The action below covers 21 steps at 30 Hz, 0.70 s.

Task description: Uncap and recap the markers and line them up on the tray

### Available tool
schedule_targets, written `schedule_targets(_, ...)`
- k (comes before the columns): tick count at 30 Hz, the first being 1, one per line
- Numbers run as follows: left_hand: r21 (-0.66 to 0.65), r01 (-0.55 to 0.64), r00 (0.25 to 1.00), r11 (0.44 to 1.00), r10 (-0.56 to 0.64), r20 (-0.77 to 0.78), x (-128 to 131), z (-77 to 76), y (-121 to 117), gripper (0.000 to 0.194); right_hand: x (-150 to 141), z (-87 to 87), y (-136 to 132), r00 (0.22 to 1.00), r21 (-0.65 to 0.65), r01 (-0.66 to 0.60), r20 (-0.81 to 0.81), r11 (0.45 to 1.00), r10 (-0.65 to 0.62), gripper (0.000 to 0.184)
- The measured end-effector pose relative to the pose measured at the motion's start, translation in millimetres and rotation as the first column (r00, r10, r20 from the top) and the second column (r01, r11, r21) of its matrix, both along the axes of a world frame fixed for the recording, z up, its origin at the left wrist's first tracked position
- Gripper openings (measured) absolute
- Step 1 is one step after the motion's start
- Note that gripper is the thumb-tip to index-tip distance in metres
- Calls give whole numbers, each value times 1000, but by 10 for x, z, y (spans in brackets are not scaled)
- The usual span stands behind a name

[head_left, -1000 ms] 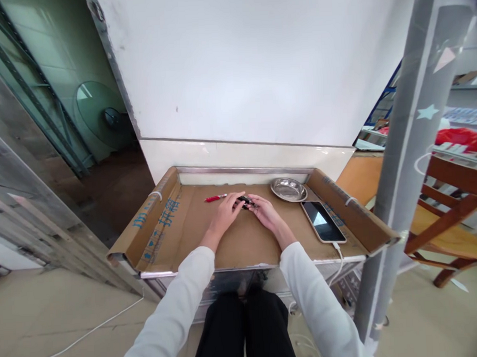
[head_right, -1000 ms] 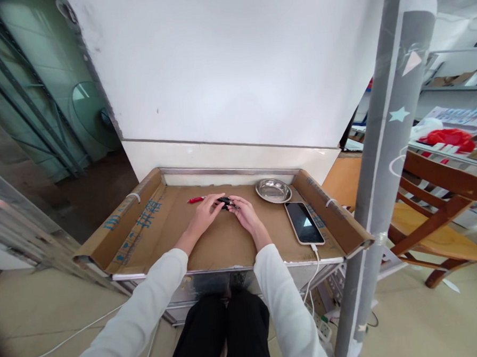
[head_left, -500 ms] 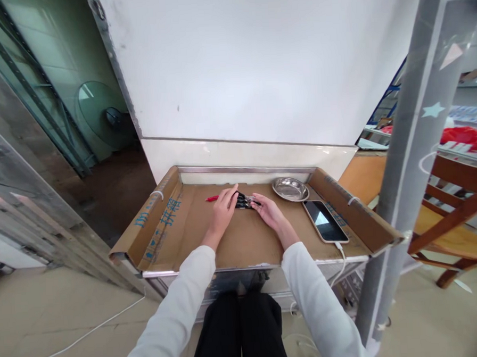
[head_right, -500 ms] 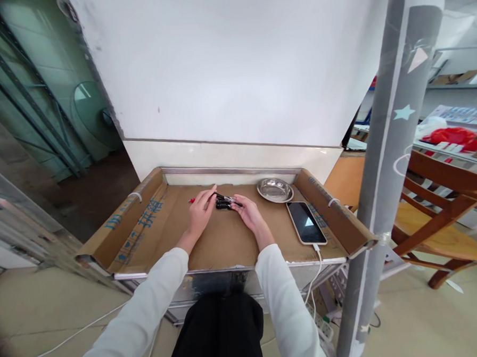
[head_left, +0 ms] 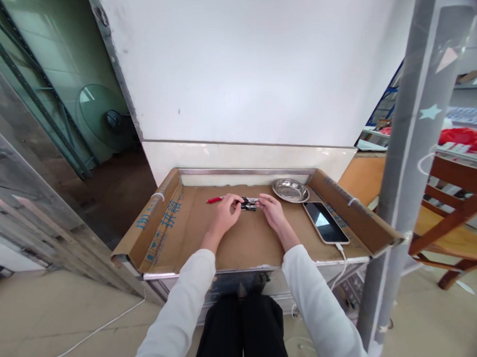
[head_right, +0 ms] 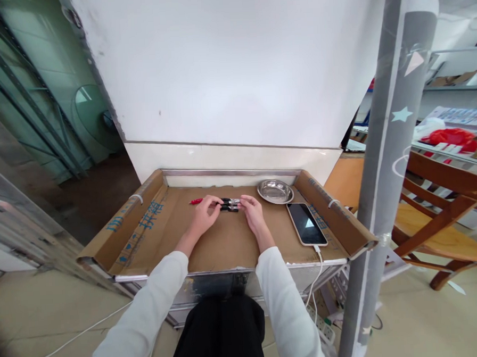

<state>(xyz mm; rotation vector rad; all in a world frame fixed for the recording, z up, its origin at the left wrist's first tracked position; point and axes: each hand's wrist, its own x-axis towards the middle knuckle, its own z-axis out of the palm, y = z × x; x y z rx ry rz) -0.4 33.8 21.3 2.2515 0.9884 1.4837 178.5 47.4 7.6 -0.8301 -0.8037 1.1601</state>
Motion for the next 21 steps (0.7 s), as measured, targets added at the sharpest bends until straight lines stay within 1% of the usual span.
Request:
schedule_targets(2, -83, 108, 987, 991, -117, -106, -3, -18, -14, 13, 39, -40, 26, 986, 42, 150, 73, 988, -153, 23)
schedule_targets(4, -149, 148, 966, 978, -175, -190, -10, -34, -26, 13, 75, -69, 44, 951, 82, 259, 151, 962, -269, 23)
schedule_targets(6, -169, 137, 952, 976, -177, -248, -22, -45, -29, 14, 95, -80, 48, 923, 116, 301, 213, 947, -319, 24)
schedule_targets(7, -162, 123, 948, 979, -164, -273, -29, -49, -26, 15, 95, -80, 43, 917, 134, 297, 238, 945, -322, 24)
schedule_targets(9, -129, 85, 940, 988, -123, -320, -43, -57, -12, 18, 74, -69, 19, 909, 175, 252, 295, 952, -295, 24)
schedule_targets(11, -96, 31, 931, 995, -64, -361, -54, -69, 8, 20, 30, -57, -23, 887, 216, 167, 392, 962, -242, 23)
schedule_targets(14, -76, -56, 910, 996, 20, -414, -61, -97, 37, 21, -48, -50, -105, 802, 244, -1, 579, 970, -145, 22)
schedule_targets(18, -87, -128, 889, 988, 75, -451, -52, -142, 64, 20, -113, -61, -204, 645, 271, -186, 759, 945, -91, 14)
schedule_targets(19, -91, -137, 887, 986, 81, -455, -49, -151, 67, 19, -120, -64, -220, 619, 261, -224, 782, 939, -69, 12)
schedule_targets(20, -93, -140, 884, 986, 82, -461, -46, -159, 70, 19, -126, -66, -233, 610, 245, -253, 791, 936, -42, 11)
schedule_targets(21, -89, -140, 882, 986, 83, -464, -44, -164, 71, 18, -130, -67, -245, 619, 228, -270, 786, 935, -13, 11)
